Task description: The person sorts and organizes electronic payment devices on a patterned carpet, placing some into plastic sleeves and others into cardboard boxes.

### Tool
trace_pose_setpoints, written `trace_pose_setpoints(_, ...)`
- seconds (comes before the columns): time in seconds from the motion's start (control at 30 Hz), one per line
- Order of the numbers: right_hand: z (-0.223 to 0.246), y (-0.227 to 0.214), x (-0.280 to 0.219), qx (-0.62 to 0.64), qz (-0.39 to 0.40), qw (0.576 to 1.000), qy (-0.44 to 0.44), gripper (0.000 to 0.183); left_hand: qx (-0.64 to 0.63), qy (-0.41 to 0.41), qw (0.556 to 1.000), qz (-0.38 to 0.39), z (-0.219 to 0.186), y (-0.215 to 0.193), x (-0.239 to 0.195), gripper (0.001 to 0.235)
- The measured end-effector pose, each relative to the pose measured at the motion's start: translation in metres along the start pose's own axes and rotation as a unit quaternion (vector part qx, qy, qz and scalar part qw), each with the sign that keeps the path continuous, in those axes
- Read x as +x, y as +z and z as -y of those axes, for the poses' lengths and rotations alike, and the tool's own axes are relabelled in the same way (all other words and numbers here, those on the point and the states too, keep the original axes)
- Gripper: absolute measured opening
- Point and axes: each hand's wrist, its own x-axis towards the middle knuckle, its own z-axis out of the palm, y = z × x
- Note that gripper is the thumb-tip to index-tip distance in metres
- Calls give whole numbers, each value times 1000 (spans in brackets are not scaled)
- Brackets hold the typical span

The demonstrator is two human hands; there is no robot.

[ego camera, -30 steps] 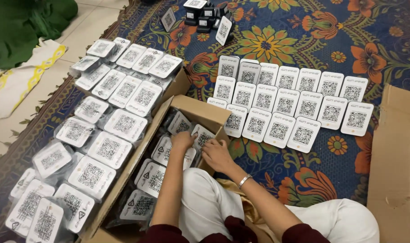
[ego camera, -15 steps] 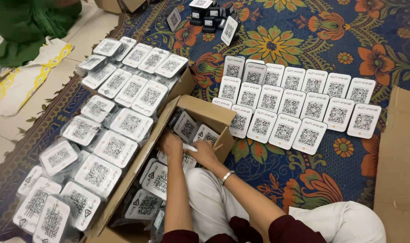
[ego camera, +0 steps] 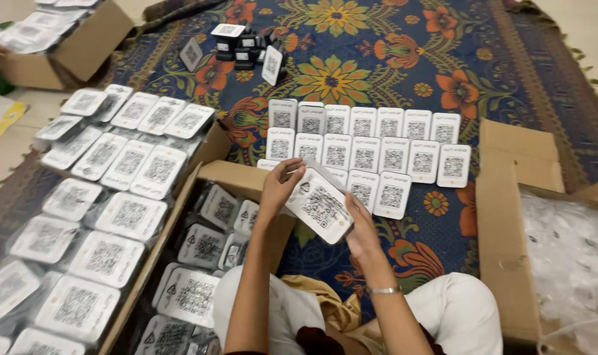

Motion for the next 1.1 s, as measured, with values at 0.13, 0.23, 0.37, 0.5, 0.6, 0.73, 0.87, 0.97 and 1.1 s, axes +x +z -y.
trace_pose_setpoints(0.13, 35, -42, -42, 57, -49, 997, -14, 55, -74, -103, 987, 103, -27, 75, -23, 73)
trace_pose_setpoints(0.23, 36, -62, -58, 119, -112, 987, -3, 59, -68, -272, 949, 143, -22, 111, -45, 95)
trace_pose_setpoints(0.37, 39, -46, -68, 60, -110, 992, 19, 61, -85, -326, 939, 74, 7, 120, -59, 91)
trace_pose_setpoints(0.5, 44, -5, -78, -210, -38, 977, 21, 74, -225, -297, 927, -38, 17, 98, -57, 66)
trace_pose_setpoints(0.6, 30, -24, -67, -269, -125, 953, 60, 76, -293, -234, 920, -118, 18, 86, -47, 59)
trace_pose_setpoints(0.73, 25, -68, -54, -255, -56, 965, -32, 59, -285, -167, 926, -183, -20, 76, -43, 59)
trace_pose_setpoints(0.87, 39, -84, -56, -237, -116, 956, -125, 38, -291, -126, 922, -221, -9, 64, -35, 62)
trace_pose_setpoints(0.97, 46, -83, -61, -220, -164, 954, -117, 29, -295, -130, 921, -220, -14, 62, -35, 65)
trace_pose_setpoints(1.1, 38, -84, -59, -261, -125, 955, 61, 42, -315, -161, 914, -199, -15, 68, -38, 71)
